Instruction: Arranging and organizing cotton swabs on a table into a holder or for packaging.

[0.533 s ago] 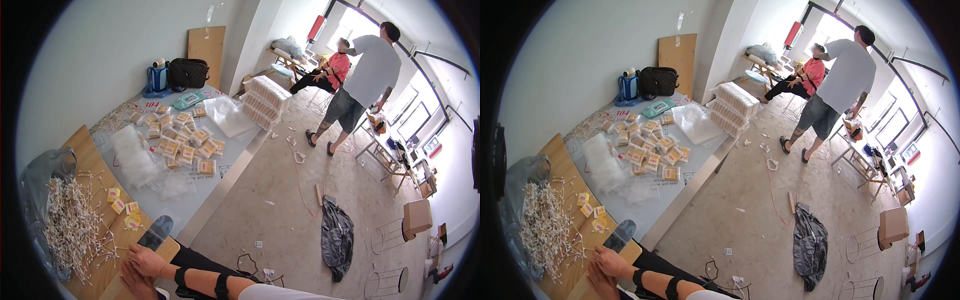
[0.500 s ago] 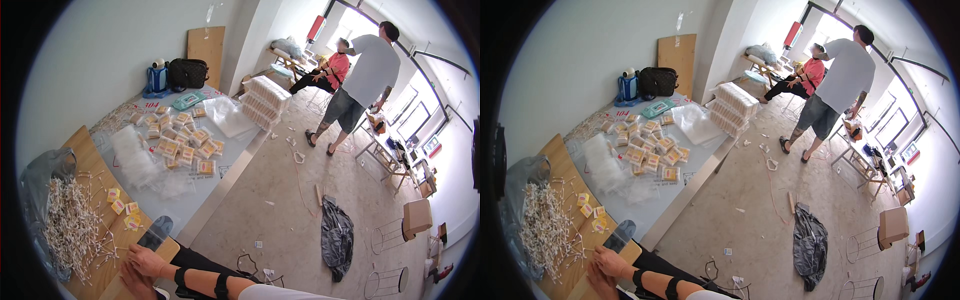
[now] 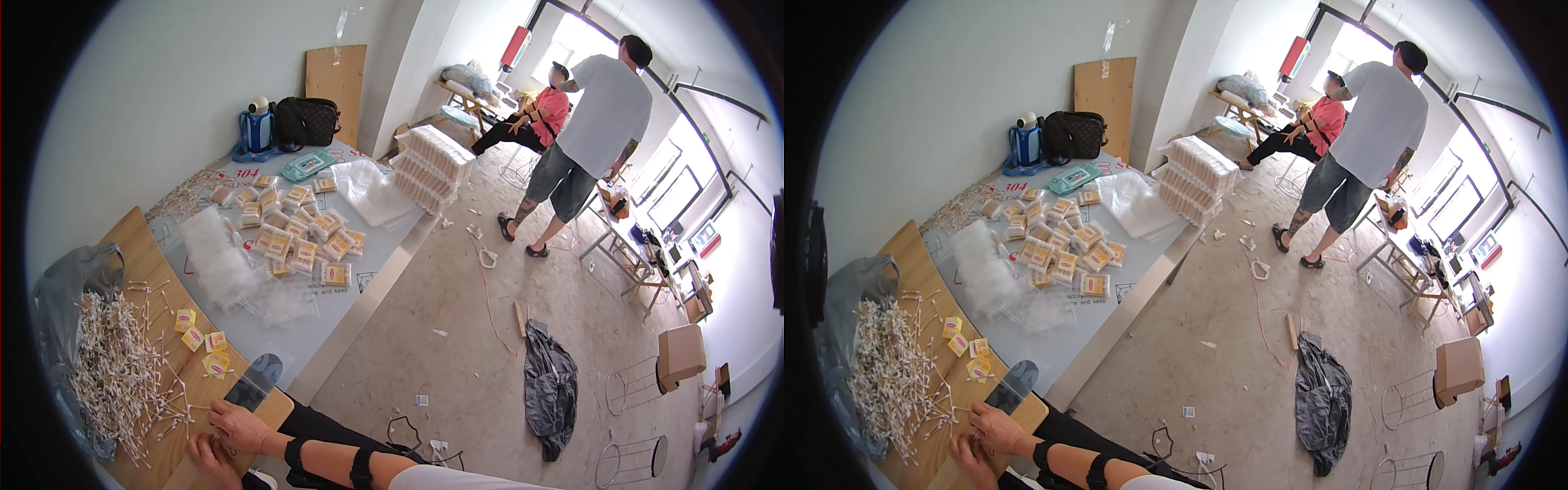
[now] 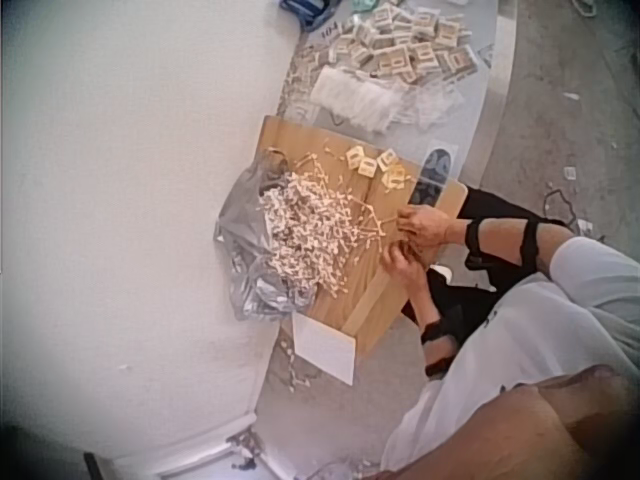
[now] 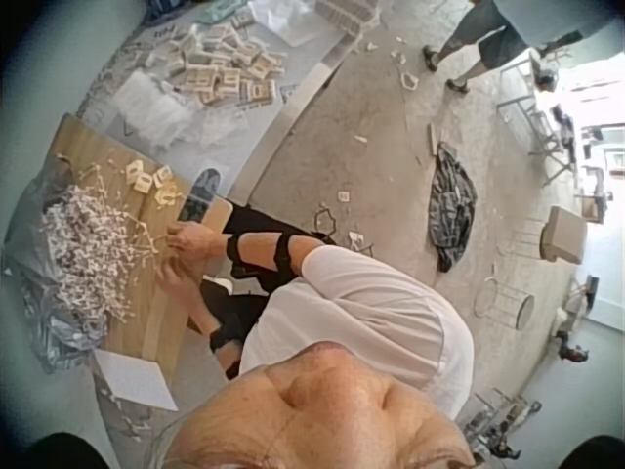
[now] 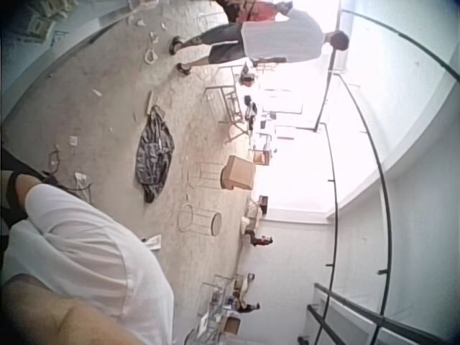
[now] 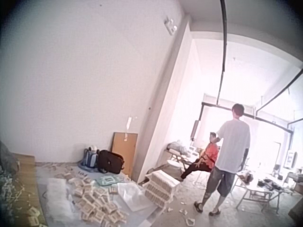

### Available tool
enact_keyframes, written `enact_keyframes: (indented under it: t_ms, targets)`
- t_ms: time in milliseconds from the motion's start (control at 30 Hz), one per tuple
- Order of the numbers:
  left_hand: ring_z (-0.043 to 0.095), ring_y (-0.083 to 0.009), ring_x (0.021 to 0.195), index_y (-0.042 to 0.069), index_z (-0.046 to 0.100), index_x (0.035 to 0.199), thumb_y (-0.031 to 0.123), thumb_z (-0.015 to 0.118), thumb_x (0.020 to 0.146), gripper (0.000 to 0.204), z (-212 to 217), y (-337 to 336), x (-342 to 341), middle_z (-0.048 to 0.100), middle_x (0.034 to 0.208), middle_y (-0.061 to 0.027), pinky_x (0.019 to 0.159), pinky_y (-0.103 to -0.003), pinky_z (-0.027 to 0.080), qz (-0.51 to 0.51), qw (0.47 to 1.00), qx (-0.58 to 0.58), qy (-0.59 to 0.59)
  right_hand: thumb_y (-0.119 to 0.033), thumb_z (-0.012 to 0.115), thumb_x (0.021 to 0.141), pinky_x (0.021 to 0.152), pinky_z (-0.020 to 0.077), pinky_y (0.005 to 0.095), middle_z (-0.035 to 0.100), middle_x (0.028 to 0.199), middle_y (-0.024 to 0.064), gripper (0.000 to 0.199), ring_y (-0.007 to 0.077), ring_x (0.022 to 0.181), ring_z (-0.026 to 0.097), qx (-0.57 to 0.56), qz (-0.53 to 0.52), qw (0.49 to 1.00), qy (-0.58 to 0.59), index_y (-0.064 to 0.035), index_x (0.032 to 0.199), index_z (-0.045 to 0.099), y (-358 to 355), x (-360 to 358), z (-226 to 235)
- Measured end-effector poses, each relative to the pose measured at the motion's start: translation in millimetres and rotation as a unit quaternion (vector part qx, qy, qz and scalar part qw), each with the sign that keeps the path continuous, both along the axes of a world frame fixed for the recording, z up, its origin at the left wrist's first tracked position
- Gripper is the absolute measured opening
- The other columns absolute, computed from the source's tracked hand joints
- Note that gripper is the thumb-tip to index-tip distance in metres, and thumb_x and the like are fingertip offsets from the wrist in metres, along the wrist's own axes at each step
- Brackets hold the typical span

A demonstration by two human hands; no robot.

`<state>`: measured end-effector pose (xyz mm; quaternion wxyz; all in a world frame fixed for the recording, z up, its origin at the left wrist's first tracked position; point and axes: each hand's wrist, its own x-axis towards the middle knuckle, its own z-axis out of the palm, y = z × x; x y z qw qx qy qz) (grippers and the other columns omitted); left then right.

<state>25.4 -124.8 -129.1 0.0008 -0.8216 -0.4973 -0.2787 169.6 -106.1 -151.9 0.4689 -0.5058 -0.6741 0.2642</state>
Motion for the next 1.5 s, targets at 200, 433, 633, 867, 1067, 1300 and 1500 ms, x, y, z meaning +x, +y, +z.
enact_keyframes:
  t_ms: [200, 433, 633, 867, 1067, 1300, 1500]
  targets:
    - [0.058, -0.037, 0.08, -0.004, 0.059, 0.096, 0.021, 0.053, 0.092, 0.026, 15.6, -2.9, 19.8, 0.061, 0.089, -0.0202, 0.07, -0.044, 0.048, 0.005, 0.998, 0.061, 0.005, -0.002, 0.058, 0.072, 0.071, 0.0455, 0.0413, 0.046, 0.088, 0.0164, 0.013, 0.0351, 0.086, 0.051, 0.014, -0.002, 1.0, 0.008, 0.0014, 0.077, 0.047, 0.0, -1.0, 0.1]
    - [0.058, -0.0377, 0.084, -0.004, 0.052, 0.106, 0.034, 0.048, 0.095, 0.04, 32.6, -28.4, 35.5, 0.058, 0.098, -0.0203, 0.066, -0.044, 0.046, -0.009, 0.999, 0.007, 0.045, -0.004, 0.058, 0.074, 0.07, 0.0459, 0.0413, 0.046, 0.086, 0.0161, 0.014, 0.0347, 0.085, 0.052, 0.011, -0.012, 1.0, -0.006, 0.0016, 0.075, 0.046, 1.1, -2.8, -3.9]
    - [0.058, -0.0364, 0.078, -0.002, 0.048, 0.112, 0.038, 0.047, 0.096, 0.043, 19.8, -18.9, 28.2, 0.057, 0.097, -0.0204, 0.063, -0.043, 0.045, -0.013, 0.996, 0.051, 0.067, -0.004, 0.058, 0.075, 0.069, 0.0458, 0.0408, 0.046, 0.086, 0.0157, 0.013, 0.0344, 0.085, 0.052, 0.024, -0.012, 1.0, 0.004, 0.0013, 0.074, 0.046, 1.9, -5.0, -5.6]
    - [0.059, -0.036, 0.079, -0.003, 0.054, 0.103, 0.028, 0.05, 0.095, 0.032, 18.2, -1.9, 18.9, 0.059, 0.092, -0.0201, 0.063, -0.042, 0.046, -0.035, 0.997, 0.05, 0.038, -0.006, 0.059, 0.073, 0.069, 0.0456, 0.041, 0.047, 0.087, 0.0156, 0.013, 0.034, 0.085, 0.052, 0.02, 0.003, 1.0, 0.013, 0.0017, 0.073, 0.049, 2.2, -1.7, -6.3]
    - [0.059, -0.0359, 0.076, -0.003, 0.056, 0.101, 0.023, 0.05, 0.094, 0.027, -24.0, 20.1, -19.8, 0.06, 0.091, -0.0212, 0.062, -0.04, 0.046, -0.031, 0.999, -0.028, -0.017, -0.007, 0.061, 0.072, 0.07, 0.0452, 0.0405, 0.047, 0.087, 0.0157, 0.015, 0.0334, 0.085, 0.052, -0.001, 0.019, 1.0, 0.012, 0.0022, 0.072, 0.049, 1.1, 0.8, 0.1]
    - [0.053, -0.0343, 0.081, -0.002, 0.051, 0.078, -0.003, 0.055, 0.071, 0.008, -25.7, 34.2, -18.1, 0.05, 0.085, -0.0144, 0.069, -0.042, 0.041, 0.031, 0.996, -0.036, -0.074, -0.01, 0.06, 0.071, 0.071, 0.0451, 0.0403, 0.048, 0.087, 0.0157, 0.015, 0.0337, 0.086, 0.052, 0.015, 0.024, 1.0, -0.012, 0.0018, 0.071, 0.05, 0.2, 1.3, 0.6]
    - [0.051, -0.0353, 0.081, -0.003, 0.05, 0.077, 0.0, 0.055, 0.073, 0.008, -17.3, 32.5, -12.0, 0.049, 0.084, -0.0155, 0.069, -0.044, 0.04, 0.006, 0.996, -0.059, -0.067, -0.009, 0.058, 0.071, 0.071, 0.0454, 0.04, 0.048, 0.087, 0.0158, 0.014, 0.0337, 0.087, 0.052, 0.011, 0.031, 0.999, -0.01, 0.0019, 0.072, 0.051, 2.1, 2.5, -2.2]
